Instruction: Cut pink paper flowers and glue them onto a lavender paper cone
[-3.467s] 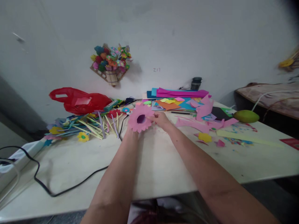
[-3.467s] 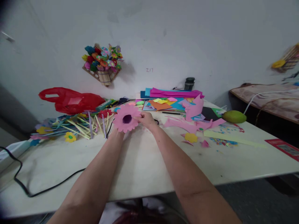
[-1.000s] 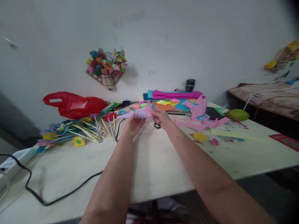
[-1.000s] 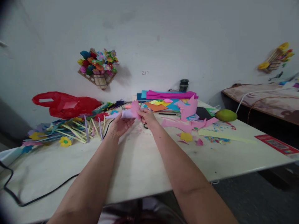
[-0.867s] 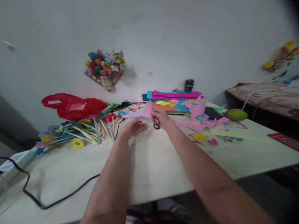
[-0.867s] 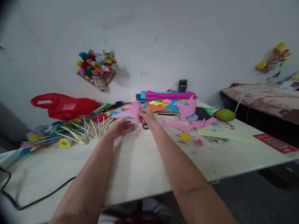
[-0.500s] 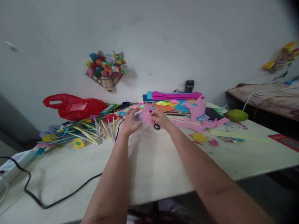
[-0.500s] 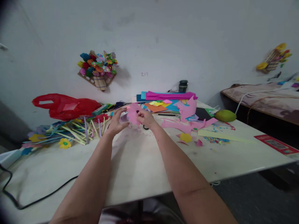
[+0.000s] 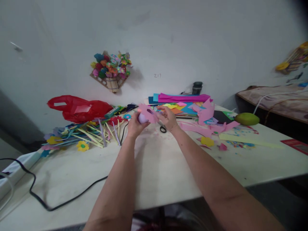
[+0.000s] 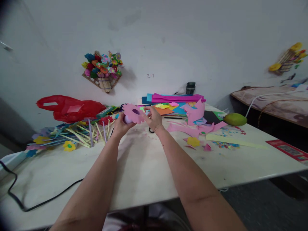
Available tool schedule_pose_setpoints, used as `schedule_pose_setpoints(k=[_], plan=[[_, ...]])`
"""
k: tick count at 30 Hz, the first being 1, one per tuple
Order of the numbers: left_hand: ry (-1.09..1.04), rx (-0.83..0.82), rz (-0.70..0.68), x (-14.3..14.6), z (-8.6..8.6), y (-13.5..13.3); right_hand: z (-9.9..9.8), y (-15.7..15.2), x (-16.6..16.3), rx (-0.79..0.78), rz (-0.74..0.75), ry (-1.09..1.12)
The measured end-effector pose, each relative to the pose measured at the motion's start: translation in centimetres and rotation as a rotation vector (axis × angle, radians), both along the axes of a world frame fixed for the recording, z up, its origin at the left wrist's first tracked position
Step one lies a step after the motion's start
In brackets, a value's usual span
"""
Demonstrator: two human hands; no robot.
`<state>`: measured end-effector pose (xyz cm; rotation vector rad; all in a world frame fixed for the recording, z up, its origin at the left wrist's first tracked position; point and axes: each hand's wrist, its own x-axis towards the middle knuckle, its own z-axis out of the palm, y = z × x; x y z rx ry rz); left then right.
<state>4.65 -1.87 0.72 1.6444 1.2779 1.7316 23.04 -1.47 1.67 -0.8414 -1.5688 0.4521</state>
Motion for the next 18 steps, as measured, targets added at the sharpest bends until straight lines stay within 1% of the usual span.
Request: schedule_pose_setpoints(k=[2, 4, 6, 8, 13, 15, 18], plan=[[-0.15, 0.022, -0.02, 0.2, -0.1, 0.0, -0.5, 0.5, 0.1, -0.013, -0.05, 0.038], [-0.261, 0.05, -0.041, 0.5, -0.2, 0.1, -1.0, 1.0, 0.1, -0.049, -0.067, 0.048], [-0.319, 0.095, -0.041, 0.7, -0.2, 0.2, -1.5, 1.4, 0.0, -0.084, -0.053, 0.05], [-0.326, 0.155, -0.028, 0.8, -0.3, 0.5, -1.8, 1.6, -0.1, -0.109, -0.037, 0.046], [-0.135, 0.29, 0.002, 0.8, -1.1, 1.7, -2.0, 1.6, -0.4, -0.133, -0.049, -0.009], [-0.043, 0.329, 0.05, 0.7, -1.4, 1.9, -2.0, 1.5, -0.6, -0.164, -0.089, -0.058], [0.072, 0.331, 0.125, 0.5, -1.6, 2.0, -1.8, 1.3, -0.6, -0.237, -0.186, -0.171]])
